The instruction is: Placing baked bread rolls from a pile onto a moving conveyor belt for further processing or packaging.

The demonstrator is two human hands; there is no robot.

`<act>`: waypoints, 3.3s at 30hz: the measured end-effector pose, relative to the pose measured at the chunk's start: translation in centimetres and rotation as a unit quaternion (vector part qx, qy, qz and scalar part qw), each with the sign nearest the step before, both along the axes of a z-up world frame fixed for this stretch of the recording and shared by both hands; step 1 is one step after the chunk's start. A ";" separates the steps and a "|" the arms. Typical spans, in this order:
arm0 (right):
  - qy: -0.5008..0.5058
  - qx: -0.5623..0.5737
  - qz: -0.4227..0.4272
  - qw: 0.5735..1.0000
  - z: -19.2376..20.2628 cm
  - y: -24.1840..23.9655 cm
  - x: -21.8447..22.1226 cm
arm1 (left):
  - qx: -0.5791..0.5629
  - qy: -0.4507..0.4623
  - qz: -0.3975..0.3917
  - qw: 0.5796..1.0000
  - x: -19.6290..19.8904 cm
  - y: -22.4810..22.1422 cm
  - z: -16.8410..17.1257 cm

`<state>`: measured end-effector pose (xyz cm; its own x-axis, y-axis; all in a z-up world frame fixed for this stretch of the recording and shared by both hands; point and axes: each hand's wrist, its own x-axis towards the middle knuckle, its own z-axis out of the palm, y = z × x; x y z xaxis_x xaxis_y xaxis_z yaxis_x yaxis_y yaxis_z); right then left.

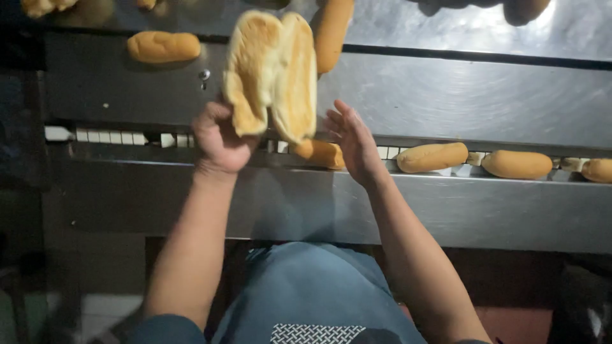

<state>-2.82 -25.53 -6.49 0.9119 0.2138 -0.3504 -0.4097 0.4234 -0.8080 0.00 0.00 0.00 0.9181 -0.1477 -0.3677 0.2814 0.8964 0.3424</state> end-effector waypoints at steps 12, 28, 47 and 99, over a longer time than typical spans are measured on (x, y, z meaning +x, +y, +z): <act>0.075 0.216 -0.083 0.970 7.3 -0.1 1.5 | -0.044 0.023 0.006 0.999 0.6 -5.0 4.7; 0.030 -0.018 -0.162 0.986 1.7 -14.6 4.5 | 0.367 0.116 0.191 0.903 4.1 -8.0 -4.8; -0.090 -0.310 0.074 0.944 1.7 -22.6 1.5 | 0.425 0.103 0.140 0.888 -1.7 -14.3 1.3; -0.174 -0.341 0.167 0.909 3.1 -15.8 0.0 | 0.285 0.139 0.222 0.922 -5.9 -6.4 -9.9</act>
<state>-2.79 -41.34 -3.41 0.9171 0.3399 -0.2084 -0.0937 -0.3244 -0.9413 -5.91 -6.44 -9.88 0.7008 0.5099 -0.4988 0.0779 0.6404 0.7641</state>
